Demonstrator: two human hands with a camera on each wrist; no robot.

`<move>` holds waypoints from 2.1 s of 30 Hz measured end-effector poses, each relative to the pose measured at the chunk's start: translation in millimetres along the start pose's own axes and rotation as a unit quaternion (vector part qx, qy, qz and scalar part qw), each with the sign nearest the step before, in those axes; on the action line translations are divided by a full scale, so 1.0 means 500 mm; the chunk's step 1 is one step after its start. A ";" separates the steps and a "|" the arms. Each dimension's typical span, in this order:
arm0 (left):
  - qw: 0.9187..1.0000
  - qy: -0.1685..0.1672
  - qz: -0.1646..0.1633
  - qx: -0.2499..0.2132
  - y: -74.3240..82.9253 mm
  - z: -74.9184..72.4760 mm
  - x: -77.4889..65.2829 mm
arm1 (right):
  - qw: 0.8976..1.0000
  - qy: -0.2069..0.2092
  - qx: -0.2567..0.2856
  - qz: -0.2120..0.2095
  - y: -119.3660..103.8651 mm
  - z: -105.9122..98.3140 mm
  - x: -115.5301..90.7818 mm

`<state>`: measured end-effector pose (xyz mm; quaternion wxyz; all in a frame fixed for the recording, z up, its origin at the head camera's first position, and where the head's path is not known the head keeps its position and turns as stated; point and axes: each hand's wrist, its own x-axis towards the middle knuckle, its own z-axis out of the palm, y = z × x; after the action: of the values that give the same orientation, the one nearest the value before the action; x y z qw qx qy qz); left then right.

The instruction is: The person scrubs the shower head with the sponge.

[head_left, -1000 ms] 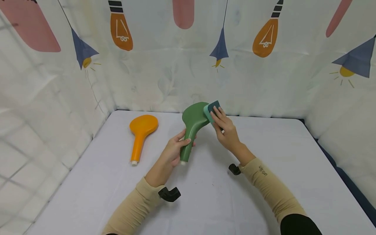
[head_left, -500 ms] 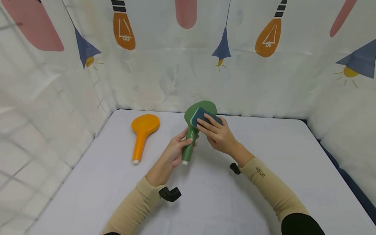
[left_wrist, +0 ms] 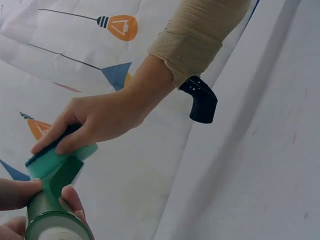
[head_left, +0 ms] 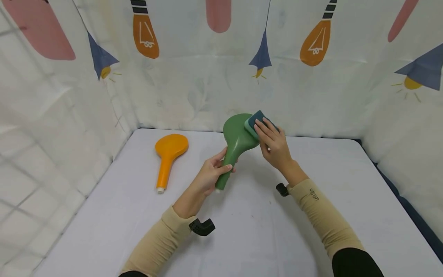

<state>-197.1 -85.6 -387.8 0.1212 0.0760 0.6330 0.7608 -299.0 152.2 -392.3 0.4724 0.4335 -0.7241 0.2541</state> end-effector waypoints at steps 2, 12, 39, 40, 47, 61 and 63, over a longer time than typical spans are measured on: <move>1.000 -0.008 0.006 0.015 0.001 0.000 -0.004 | 1.000 -0.002 0.008 0.025 0.010 -0.007 0.002; 0.994 -0.051 0.039 0.093 0.008 0.010 -0.013 | 0.994 -0.054 0.003 0.099 0.012 -0.036 0.026; 0.991 -0.044 0.023 0.122 -0.019 0.030 -0.004 | 0.989 -0.146 0.001 0.028 -0.038 -0.019 0.051; 0.992 -0.041 0.018 0.122 -0.019 0.031 -0.004 | 0.989 -0.139 0.003 0.046 -0.026 -0.023 0.047; 0.993 -0.013 0.003 0.119 -0.021 0.028 -0.006 | 0.986 -0.104 0.030 0.126 0.010 -0.036 0.002; 0.995 0.016 -0.018 0.099 -0.022 0.023 -0.006 | 0.992 -0.110 0.046 0.048 -0.086 -0.019 -0.033; 0.995 0.013 -0.011 0.100 -0.023 0.022 -0.005 | 0.992 -0.116 0.053 0.025 -0.104 -0.011 -0.030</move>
<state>-191.0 -74.1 -396.8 0.1132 0.0706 0.7081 0.6935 -248.7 136.4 -405.5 0.3553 0.4662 -0.7699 0.2524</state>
